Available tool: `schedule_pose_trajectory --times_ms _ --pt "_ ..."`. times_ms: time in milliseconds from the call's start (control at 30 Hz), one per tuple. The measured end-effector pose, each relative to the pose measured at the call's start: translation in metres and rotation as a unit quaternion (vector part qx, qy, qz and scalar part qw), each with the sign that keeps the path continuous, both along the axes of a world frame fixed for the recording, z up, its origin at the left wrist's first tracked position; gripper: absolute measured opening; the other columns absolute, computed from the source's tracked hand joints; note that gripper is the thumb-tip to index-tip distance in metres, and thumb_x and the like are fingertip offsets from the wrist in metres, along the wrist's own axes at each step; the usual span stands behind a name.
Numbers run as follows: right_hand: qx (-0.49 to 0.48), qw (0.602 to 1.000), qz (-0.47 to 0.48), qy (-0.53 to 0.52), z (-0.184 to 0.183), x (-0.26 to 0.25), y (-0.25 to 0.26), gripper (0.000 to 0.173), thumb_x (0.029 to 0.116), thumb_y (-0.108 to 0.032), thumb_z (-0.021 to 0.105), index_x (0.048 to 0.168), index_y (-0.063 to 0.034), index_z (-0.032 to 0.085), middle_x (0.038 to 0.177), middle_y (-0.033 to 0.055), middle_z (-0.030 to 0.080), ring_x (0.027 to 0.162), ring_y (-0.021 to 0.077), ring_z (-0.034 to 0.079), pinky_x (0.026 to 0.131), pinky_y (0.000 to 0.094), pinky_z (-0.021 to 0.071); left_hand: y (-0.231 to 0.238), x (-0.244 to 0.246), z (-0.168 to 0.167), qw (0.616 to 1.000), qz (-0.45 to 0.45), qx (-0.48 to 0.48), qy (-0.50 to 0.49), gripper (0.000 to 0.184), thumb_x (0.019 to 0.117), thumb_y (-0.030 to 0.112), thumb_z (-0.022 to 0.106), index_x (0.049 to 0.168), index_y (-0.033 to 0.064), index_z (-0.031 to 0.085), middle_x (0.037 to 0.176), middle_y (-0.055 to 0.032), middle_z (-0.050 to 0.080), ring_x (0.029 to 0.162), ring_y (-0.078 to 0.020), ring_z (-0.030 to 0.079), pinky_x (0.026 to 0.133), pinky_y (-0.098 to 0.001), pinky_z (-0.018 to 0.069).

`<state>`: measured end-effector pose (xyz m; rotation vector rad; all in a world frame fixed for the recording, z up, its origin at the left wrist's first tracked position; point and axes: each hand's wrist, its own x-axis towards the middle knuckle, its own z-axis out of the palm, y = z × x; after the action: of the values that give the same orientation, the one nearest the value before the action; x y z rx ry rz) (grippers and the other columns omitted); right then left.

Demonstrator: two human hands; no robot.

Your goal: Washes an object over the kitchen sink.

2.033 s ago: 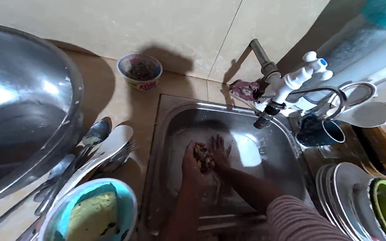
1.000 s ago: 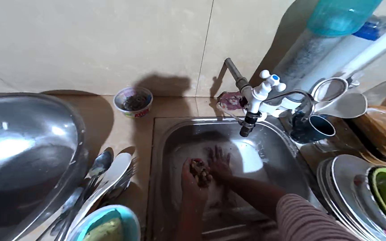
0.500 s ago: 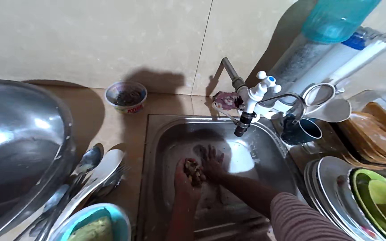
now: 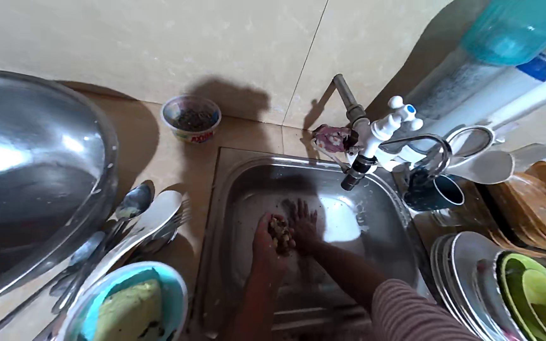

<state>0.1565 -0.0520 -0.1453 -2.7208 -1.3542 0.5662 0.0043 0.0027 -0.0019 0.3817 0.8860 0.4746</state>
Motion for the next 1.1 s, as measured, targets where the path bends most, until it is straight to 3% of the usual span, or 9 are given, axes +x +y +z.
schedule_pose_trajectory --times_ms 100,300,533,700,833,900,933,1000,1100 --pt "-0.013 0.997 0.023 0.078 0.010 0.020 -0.003 0.058 0.1121 -0.033 0.023 0.165 -0.0121 0.014 0.172 0.0169 0.002 0.158 0.0372 -0.001 0.122 0.0683 -0.0002 0.002 0.000 -0.001 1.000 -0.004 0.010 -0.002 0.042 0.1126 0.036 0.028 0.100 0.0073 0.057 0.078 -0.0058 0.062 0.055 -0.0129 0.060 0.044 -0.0226 0.0486" --pt "-0.003 0.973 0.005 0.232 0.037 0.049 0.000 0.056 0.1132 -0.032 0.017 0.163 -0.0059 0.023 0.172 0.0159 0.005 0.159 0.0350 0.002 0.124 0.0639 -0.0008 0.004 0.003 -0.001 1.000 0.007 0.007 0.012 0.040 0.1119 0.037 0.032 0.099 0.0090 0.058 0.079 -0.0048 0.062 0.056 -0.0125 0.060 0.045 -0.0228 0.0485" --pt "-0.020 0.972 0.013 0.235 0.039 0.050 0.005 0.055 0.1137 -0.031 0.017 0.163 -0.0065 0.020 0.172 0.0158 0.002 0.159 0.0348 0.000 0.123 0.0645 -0.0014 0.006 0.001 -0.001 1.000 0.008 0.009 0.011 0.040 0.1121 0.036 0.031 0.098 0.0090 0.058 0.080 -0.0051 0.062 0.058 -0.0138 0.061 0.046 -0.0238 0.0501" --pt "-0.001 0.995 0.061 0.082 0.005 0.007 -0.022 0.069 0.1089 -0.039 0.035 0.164 -0.0051 0.012 0.171 0.0196 0.002 0.158 0.0393 0.001 0.123 0.0667 0.0024 0.006 0.001 -0.001 1.000 0.010 0.002 0.001 0.040 0.1122 0.036 0.031 0.100 0.0079 0.057 0.078 -0.0058 0.062 0.055 -0.0128 0.060 0.045 -0.0232 0.0491" --pt "0.099 0.987 0.120 0.051 -0.015 -0.017 -0.061 0.061 0.1043 -0.029 0.047 0.157 -0.0009 0.036 0.165 0.0234 0.027 0.155 0.0384 0.022 0.125 0.0598 0.0146 0.007 0.000 -0.001 1.000 0.016 0.006 -0.005 0.041 0.1122 0.035 0.031 0.098 0.0072 0.057 0.076 -0.0054 0.061 0.055 -0.0131 0.061 0.045 -0.0232 0.0497" --pt "0.063 0.988 0.129 0.050 0.001 -0.008 -0.065 0.047 0.1042 -0.021 0.050 0.147 -0.0029 0.052 0.153 0.0216 0.048 0.144 0.0379 0.043 0.121 0.0563 0.0287 0.008 0.000 -0.001 1.000 0.013 0.007 0.002 0.041 0.1121 0.036 0.032 0.098 0.0071 0.058 0.075 -0.0052 0.061 0.054 -0.0125 0.060 0.044 -0.0230 0.0499" --pt "0.009 0.989 0.134 0.057 0.014 -0.003 -0.061 0.043 0.1045 -0.020 0.050 0.143 -0.0017 0.056 0.148 0.0220 0.053 0.140 0.0387 0.048 0.118 0.0568 0.0301 0.008 0.000 -0.001 1.000 0.012 0.005 0.005 0.041 0.1121 0.036 0.032 0.098 0.0068 0.058 0.076 -0.0057 0.061 0.054 -0.0127 0.060 0.045 -0.0234 0.0499" --pt "-0.088 0.981 0.166 0.047 0.030 0.003 -0.049 0.036 0.1032 -0.019 0.054 0.133 -0.0003 0.063 0.139 0.0223 0.060 0.138 0.0417 0.048 0.115 0.0632 0.0269 0.008 0.001 0.001 1.000 0.012 0.002 0.012 0.041 0.1120 0.036 0.033 0.100 0.0066 0.058 0.078 -0.0062 0.061 0.055 -0.0135 0.060 0.045 -0.0239 0.0498" --pt "-0.187 0.962 0.200 0.013 0.038 0.000 -0.028 0.032 0.1002 -0.012 0.058 0.127 0.0033 0.066 0.139 0.0255 0.059 0.144 0.0506 0.034 0.114 0.0738 0.0190 0.007 0.001 -0.001 1.000 0.009 0.011 0.012 0.040 0.1122 0.036 0.032 0.100 0.0081 0.058 0.079 -0.0048 0.062 0.057 -0.0131 0.061 0.046 -0.0240 0.0503"
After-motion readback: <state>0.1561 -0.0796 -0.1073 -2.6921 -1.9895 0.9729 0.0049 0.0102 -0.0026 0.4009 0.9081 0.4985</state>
